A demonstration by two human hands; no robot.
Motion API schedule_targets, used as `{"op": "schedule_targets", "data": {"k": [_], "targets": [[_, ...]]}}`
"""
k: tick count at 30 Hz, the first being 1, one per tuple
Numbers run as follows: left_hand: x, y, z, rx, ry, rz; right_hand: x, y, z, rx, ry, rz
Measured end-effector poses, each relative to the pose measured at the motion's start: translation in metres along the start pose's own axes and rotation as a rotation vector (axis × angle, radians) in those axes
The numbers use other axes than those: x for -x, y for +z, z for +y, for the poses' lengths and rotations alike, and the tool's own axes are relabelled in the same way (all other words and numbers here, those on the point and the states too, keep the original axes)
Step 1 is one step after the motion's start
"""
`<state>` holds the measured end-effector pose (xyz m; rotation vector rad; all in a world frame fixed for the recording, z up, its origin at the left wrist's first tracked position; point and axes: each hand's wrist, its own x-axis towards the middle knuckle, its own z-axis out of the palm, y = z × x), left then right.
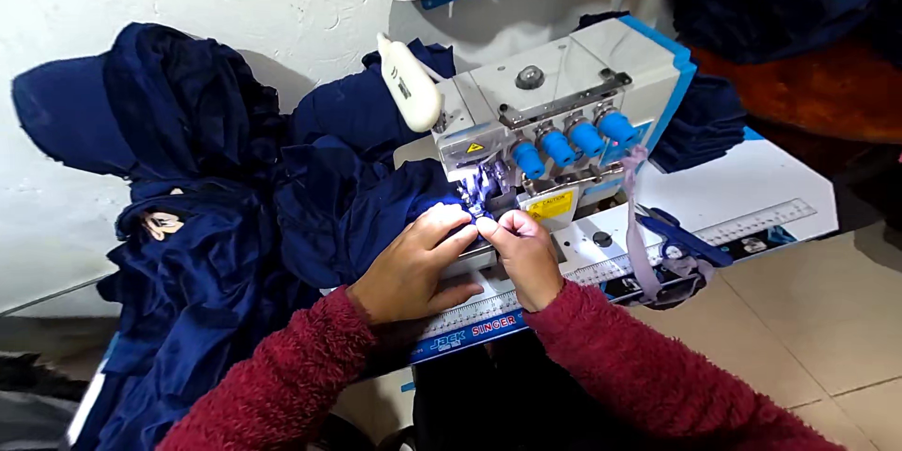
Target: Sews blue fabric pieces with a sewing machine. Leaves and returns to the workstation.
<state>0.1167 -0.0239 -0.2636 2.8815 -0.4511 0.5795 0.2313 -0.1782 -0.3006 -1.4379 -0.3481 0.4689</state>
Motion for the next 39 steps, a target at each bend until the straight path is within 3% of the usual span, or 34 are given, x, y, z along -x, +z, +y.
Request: {"op": "schedule_targets", "data": {"k": [7,12,16,18,20,22,25,27,28,30,32,35,39], "targets": [[-0.011,-0.005,-0.014,0.076,-0.016,0.007,-0.001,-0.007,0.007,0.033,-0.030,-0.061],[-0.018,-0.008,-0.020,0.099,-0.085,-0.018,-0.016,-0.067,-0.022,0.854,-0.112,-0.466],[-0.021,-0.005,-0.027,0.099,-0.123,-0.008,-0.026,-0.089,-0.052,1.562,-0.123,-0.620],[-0.023,-0.005,-0.029,0.085,-0.147,-0.001,-0.029,-0.096,-0.059,1.632,-0.265,-0.667],[-0.026,-0.006,-0.031,0.065,-0.187,-0.009,-0.032,-0.111,-0.066,1.397,-0.519,-0.697],[-0.028,-0.007,-0.033,0.048,-0.244,-0.014,-0.029,-0.128,-0.074,1.030,-0.758,-0.576],[-0.034,-0.007,-0.035,0.037,-0.318,-0.019,-0.009,-0.154,-0.072,0.562,-0.816,-0.110],[-0.039,-0.007,-0.040,0.033,-0.343,-0.025,-0.009,-0.174,-0.057,0.642,-0.731,0.223],[-0.041,-0.006,-0.044,0.026,-0.354,-0.029,-0.010,-0.184,-0.048,0.786,-0.614,0.265],[-0.045,-0.005,-0.052,-0.004,-0.359,-0.041,-0.016,-0.196,-0.026,1.002,-0.353,0.157],[-0.050,-0.006,-0.058,-0.044,-0.324,-0.023,-0.020,-0.195,-0.003,1.130,-0.204,0.145],[-0.049,-0.010,-0.065,-0.113,-0.279,-0.017,-0.024,-0.193,0.009,1.226,-0.169,0.199],[-0.044,-0.023,-0.057,-0.255,-0.264,-0.076,-0.016,-0.201,-0.015,0.975,-0.283,0.261]]}}
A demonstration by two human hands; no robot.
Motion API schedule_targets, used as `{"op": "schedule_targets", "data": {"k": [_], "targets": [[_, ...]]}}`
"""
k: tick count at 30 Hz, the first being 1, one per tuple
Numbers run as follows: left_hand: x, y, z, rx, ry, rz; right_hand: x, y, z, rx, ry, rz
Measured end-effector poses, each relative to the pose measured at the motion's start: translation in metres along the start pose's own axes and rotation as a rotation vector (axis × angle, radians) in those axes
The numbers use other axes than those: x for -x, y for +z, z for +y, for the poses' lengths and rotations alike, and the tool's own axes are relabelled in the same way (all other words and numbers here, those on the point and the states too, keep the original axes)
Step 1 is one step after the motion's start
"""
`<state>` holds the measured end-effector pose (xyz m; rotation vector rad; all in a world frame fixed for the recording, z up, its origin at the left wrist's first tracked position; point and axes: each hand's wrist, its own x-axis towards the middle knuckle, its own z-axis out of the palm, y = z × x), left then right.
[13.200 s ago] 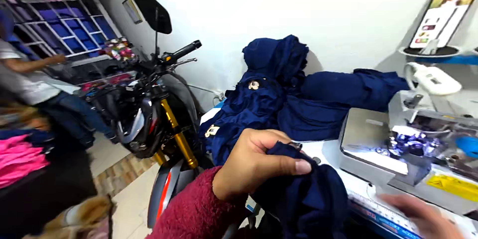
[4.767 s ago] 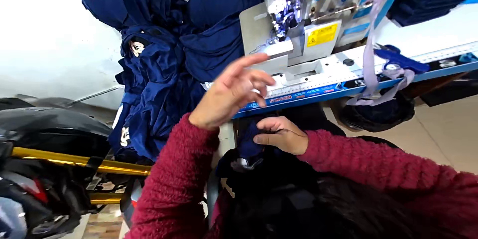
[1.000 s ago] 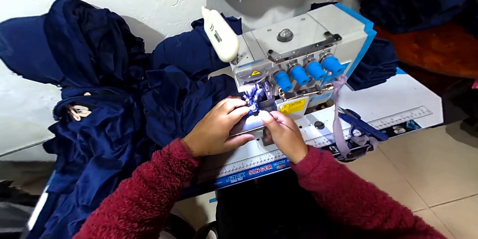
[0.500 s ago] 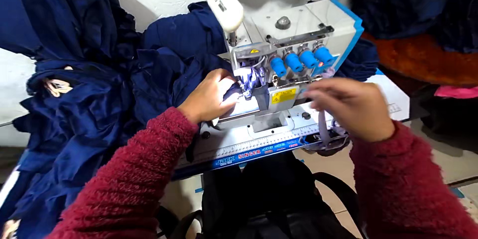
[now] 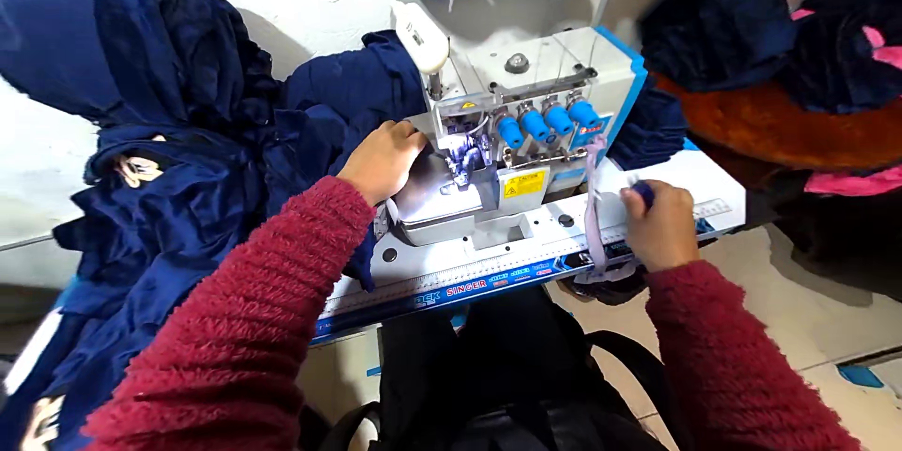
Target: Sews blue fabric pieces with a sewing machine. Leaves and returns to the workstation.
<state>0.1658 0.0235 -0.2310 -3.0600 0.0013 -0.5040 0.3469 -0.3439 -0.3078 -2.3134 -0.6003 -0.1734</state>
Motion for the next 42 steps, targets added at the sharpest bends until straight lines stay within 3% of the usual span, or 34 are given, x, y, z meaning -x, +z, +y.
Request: {"op": "schedule_targets", "data": {"k": [4,6,9,11,12,15,19,22,25,27,30,32,34,38,42], "targets": [[0.021,-0.016,0.017,-0.101,-0.040,0.011,0.035,-0.020,-0.040,-0.442,-0.115,0.017],[0.028,-0.024,0.027,-0.120,-0.033,0.060,0.059,-0.018,-0.077,-0.785,-0.078,-0.283],[0.027,-0.038,0.042,-0.145,-0.041,0.040,0.063,0.002,-0.138,-1.216,0.262,-0.943],[0.023,-0.045,0.046,-0.165,-0.042,0.011,0.046,0.024,-0.170,-1.316,0.478,-1.165],[0.022,-0.048,0.047,-0.171,-0.040,-0.004,0.037,0.034,-0.183,-1.333,0.556,-1.195],[0.020,-0.052,0.048,-0.173,-0.049,-0.048,0.016,0.055,-0.211,-1.322,0.656,-1.157],[0.021,-0.054,0.053,-0.169,-0.083,-0.112,0.015,0.058,-0.223,-1.264,0.595,-1.071],[0.034,-0.050,0.046,-0.117,-0.087,0.013,0.033,0.042,-0.206,-1.265,0.454,-1.068],[0.062,-0.051,0.040,0.171,-0.288,0.224,0.061,0.039,-0.178,-1.262,0.257,-1.127],[0.080,-0.047,0.038,0.412,-0.466,0.452,0.081,0.051,-0.169,-1.059,0.055,-0.974],[0.094,-0.039,0.039,0.718,-0.623,0.731,0.103,0.080,-0.172,-0.682,-0.424,-0.536],[0.097,-0.039,0.043,0.800,-0.649,0.827,0.109,0.103,-0.180,-0.612,-0.734,-0.257],[0.096,-0.042,0.048,0.845,-0.675,0.872,0.108,0.123,-0.194,-0.597,-0.899,-0.080],[0.098,-0.047,0.052,0.853,-0.692,0.895,0.106,0.149,-0.220,-0.628,-0.896,-0.030],[0.110,-0.052,0.044,0.771,-0.655,0.935,0.102,0.132,-0.206,-0.615,-0.658,0.036]]}}
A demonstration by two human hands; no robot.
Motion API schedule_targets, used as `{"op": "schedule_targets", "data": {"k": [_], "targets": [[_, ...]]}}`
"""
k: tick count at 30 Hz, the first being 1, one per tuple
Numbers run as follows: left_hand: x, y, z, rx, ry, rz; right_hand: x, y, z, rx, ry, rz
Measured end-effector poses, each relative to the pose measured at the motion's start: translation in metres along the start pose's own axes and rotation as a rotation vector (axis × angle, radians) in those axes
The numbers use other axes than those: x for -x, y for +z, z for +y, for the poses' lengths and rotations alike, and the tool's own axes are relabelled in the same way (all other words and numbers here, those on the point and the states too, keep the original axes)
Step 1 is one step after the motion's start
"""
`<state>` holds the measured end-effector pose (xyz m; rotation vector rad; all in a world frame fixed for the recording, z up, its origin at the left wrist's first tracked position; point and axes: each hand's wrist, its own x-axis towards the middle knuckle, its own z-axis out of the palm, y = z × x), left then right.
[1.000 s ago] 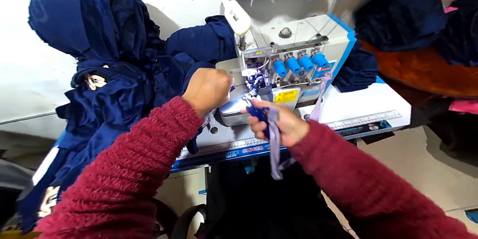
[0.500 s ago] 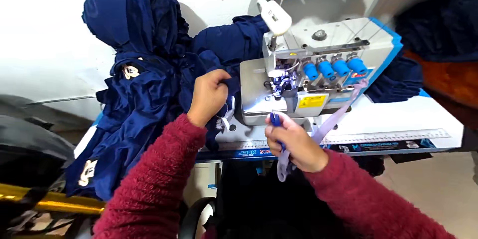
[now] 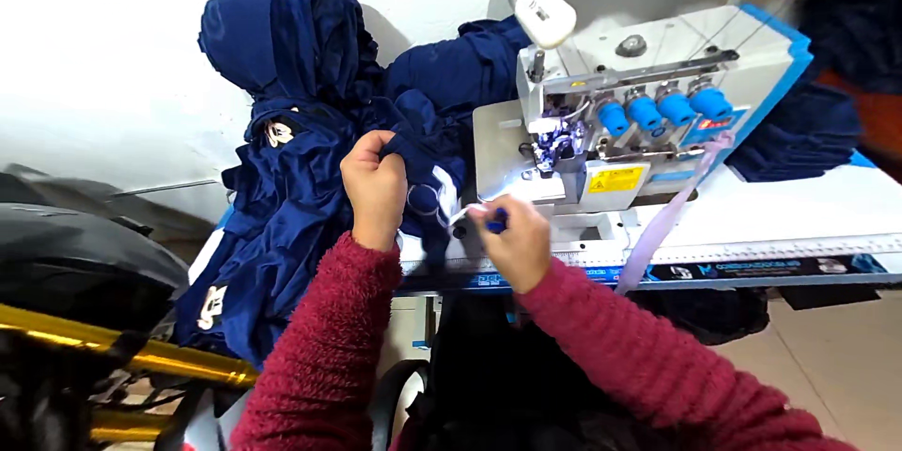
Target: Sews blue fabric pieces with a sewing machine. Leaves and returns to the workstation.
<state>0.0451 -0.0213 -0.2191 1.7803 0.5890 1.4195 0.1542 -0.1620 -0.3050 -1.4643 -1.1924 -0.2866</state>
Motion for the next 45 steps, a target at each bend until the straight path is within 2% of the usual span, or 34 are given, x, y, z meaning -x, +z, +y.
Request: {"op": "schedule_targets", "data": {"k": [2,5,6,9,11,14,16,18,20,22,25,27,30,32,40,42,45], "targets": [[-0.001,-0.009,-0.003,0.002,-0.014,0.040,0.023,-0.028,0.004,0.012,-0.095,-0.010],[0.001,-0.017,-0.005,0.041,-0.070,0.045,0.076,-0.069,0.021,-0.036,-0.416,-0.229],[0.003,-0.018,-0.006,0.061,-0.084,0.042,0.084,-0.082,0.031,0.038,-0.390,-0.210],[0.011,-0.021,-0.006,0.123,-0.114,0.046,0.064,-0.120,0.062,0.371,-0.067,-0.061],[0.015,-0.023,-0.004,0.128,-0.113,0.059,0.038,-0.135,0.074,0.481,0.083,-0.119],[0.023,-0.029,0.003,0.122,-0.074,0.039,0.025,-0.142,0.085,0.540,0.133,-0.294],[0.032,-0.041,0.006,0.134,0.002,-0.050,0.026,-0.144,0.080,0.511,0.137,-0.251],[0.043,-0.058,0.011,0.132,0.143,-0.248,0.031,-0.140,0.066,0.421,0.122,-0.157],[0.053,-0.072,0.020,0.063,0.322,-0.488,0.040,-0.128,0.048,0.241,0.120,-0.149],[0.068,-0.079,0.034,-0.047,0.477,-0.657,0.049,-0.112,0.029,0.009,0.188,-0.290],[0.102,-0.077,0.047,-0.104,0.524,-0.829,0.049,-0.086,0.000,-0.349,0.499,-0.551],[0.124,-0.072,0.046,-0.125,0.530,-0.892,0.045,-0.075,-0.012,-0.464,0.683,-0.632],[0.150,-0.066,0.037,-0.171,0.515,-0.913,0.044,-0.064,-0.018,-0.676,0.886,-0.657],[0.162,-0.065,0.031,-0.197,0.492,-0.903,0.043,-0.065,-0.018,-0.785,0.967,-0.690],[0.193,-0.061,0.020,-0.211,0.431,-0.869,0.067,-0.094,-0.012,-0.582,0.975,-1.058],[0.198,-0.061,0.019,-0.219,0.421,-0.870,0.072,-0.103,-0.013,-0.504,0.901,-1.035],[0.207,-0.063,0.016,-0.278,0.397,-0.917,0.079,-0.118,-0.011,-0.383,0.650,-0.825]]}}
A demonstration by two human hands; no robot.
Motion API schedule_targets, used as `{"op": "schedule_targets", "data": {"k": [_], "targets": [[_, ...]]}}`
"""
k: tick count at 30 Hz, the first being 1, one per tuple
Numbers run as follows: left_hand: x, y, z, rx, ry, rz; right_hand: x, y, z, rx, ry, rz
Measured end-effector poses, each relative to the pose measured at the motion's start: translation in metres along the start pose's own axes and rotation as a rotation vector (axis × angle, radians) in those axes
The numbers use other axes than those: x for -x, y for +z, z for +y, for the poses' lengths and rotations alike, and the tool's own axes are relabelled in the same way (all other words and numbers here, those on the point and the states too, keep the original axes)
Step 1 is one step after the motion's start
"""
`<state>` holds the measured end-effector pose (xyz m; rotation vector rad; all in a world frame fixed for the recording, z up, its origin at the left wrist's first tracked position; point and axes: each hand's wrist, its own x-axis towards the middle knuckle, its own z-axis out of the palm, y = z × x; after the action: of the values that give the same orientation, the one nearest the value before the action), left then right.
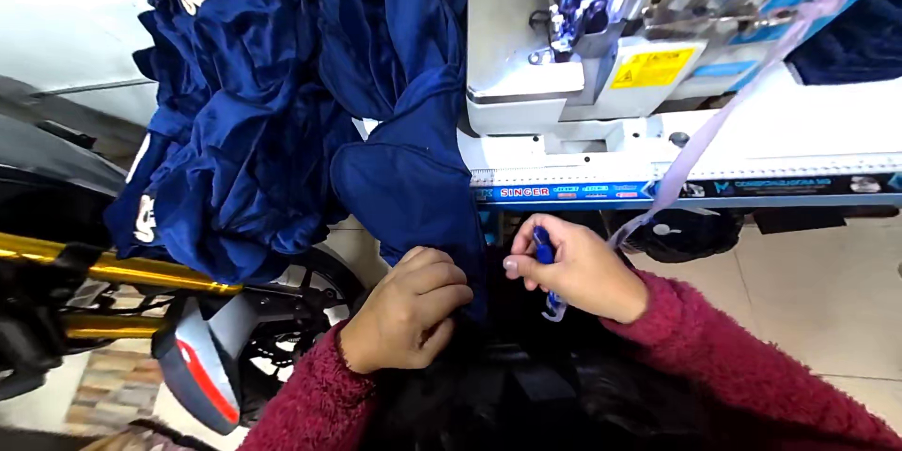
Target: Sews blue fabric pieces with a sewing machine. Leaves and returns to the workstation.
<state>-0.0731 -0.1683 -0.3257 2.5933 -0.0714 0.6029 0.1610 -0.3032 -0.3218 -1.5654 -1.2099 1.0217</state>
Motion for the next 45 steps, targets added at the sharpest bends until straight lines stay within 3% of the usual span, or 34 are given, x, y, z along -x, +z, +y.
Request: {"op": "schedule_targets", "data": {"k": [3,8,10,13,16,19,24,34,45], "targets": [[0.001,0.008,0.005,-0.027,-0.049,-0.030,0.010,-0.004,0.000,0.080,-0.256,0.105],[-0.021,0.018,0.025,-0.134,-0.126,0.075,0.017,0.005,0.005,0.202,-0.732,0.000],[-0.027,0.024,0.030,-0.108,-0.090,0.036,0.018,0.006,0.005,0.181,-0.808,-0.024],[-0.027,0.030,0.032,0.009,-0.043,0.005,0.018,-0.007,0.008,0.156,-0.717,0.067],[-0.024,0.029,0.035,0.052,-0.010,0.003,0.005,-0.027,0.024,0.563,-0.667,0.202],[-0.026,0.030,0.036,0.047,0.016,-0.011,-0.008,-0.024,0.030,0.877,-0.766,0.066],[-0.032,0.032,0.034,0.031,0.054,-0.035,-0.022,-0.006,0.021,0.897,-0.813,-0.004],[-0.040,0.040,0.025,0.048,0.090,-0.151,-0.016,-0.002,0.037,0.959,-0.686,0.242],[-0.059,0.050,0.027,0.081,0.091,-0.120,-0.016,-0.003,0.052,0.953,-0.764,0.433]]}}
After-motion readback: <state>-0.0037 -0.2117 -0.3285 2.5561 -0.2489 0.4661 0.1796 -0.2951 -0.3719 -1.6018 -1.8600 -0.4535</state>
